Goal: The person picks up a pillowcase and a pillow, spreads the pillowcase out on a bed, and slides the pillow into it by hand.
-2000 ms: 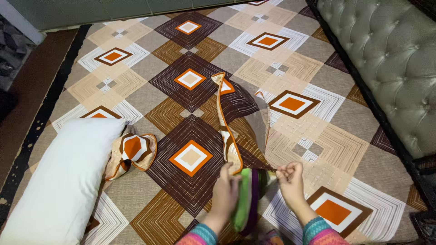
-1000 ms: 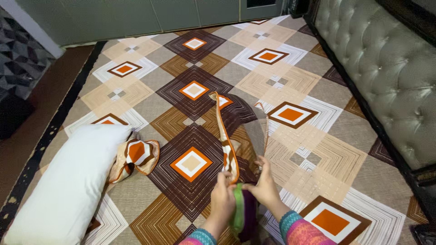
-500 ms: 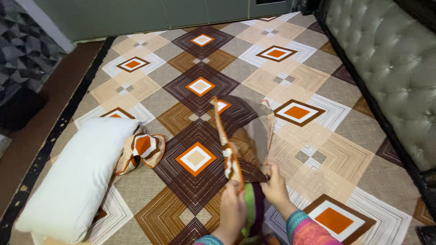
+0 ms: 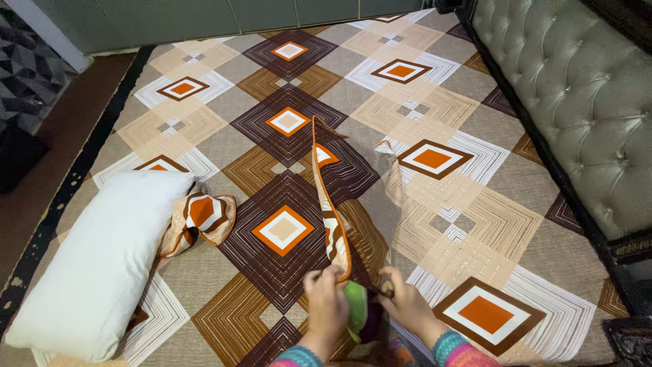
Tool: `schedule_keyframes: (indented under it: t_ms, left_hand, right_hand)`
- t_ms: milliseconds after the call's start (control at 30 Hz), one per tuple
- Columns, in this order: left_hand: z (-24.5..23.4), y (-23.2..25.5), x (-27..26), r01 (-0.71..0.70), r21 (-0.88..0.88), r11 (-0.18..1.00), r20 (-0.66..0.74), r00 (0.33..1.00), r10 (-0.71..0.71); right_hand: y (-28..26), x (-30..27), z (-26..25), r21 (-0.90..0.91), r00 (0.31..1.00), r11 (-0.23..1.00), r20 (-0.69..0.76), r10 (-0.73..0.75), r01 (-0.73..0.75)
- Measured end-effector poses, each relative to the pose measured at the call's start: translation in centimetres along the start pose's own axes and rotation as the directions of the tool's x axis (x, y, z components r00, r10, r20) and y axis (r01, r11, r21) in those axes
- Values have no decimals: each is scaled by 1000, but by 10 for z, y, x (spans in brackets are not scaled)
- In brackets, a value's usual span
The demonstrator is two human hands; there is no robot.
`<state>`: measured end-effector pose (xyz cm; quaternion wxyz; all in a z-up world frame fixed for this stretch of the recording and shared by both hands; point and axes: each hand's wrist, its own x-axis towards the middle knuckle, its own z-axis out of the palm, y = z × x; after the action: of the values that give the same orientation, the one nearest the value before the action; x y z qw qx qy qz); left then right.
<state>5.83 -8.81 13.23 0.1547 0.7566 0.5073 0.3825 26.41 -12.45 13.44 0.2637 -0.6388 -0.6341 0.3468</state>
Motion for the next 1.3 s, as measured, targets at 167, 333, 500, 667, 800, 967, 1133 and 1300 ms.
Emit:
schedule_keyframes:
  t_ms: [167, 333, 500, 667, 800, 967, 1133, 1300]
  left_hand:
    - [-24, -27, -18, 132, 81, 988, -22, 991, -130]
    - [-40, -52, -4, 533, 12, 846, -63, 845, -531]
    - [-75, -75, 5, 481, 47, 876, -242, 856, -457]
    - [-69, -73, 6, 495, 103, 863, -99, 868, -486]
    - [-52, -61, 11, 404, 125, 906, 127, 899, -419]
    - [-50, -47, 18, 284, 91, 955, 273, 915, -298]
    - [-61, -58, 23, 300, 126, 946, 308, 894, -325]
    - [-83, -84, 20, 350, 110, 930, 279, 887, -367]
  right_hand:
    - [-29, 14, 9, 11, 978, 991, 164, 133, -136]
    - [-32, 26, 33, -27, 981, 983, 68, -179, 182]
    - [-14, 41, 50, -21, 983, 996, 167, -83, 88]
    - [35, 48, 60, 167, 984, 970, 60, 170, -178]
    - [95, 60, 83, 209, 960, 942, -50, 277, -261]
    - [156, 70, 126, 171, 893, 887, -71, 445, -429]
    - [177, 69, 172, 256, 794, 772, -26, 607, -582]
    - [160, 73, 186, 466, 793, 714, -41, 608, -523]
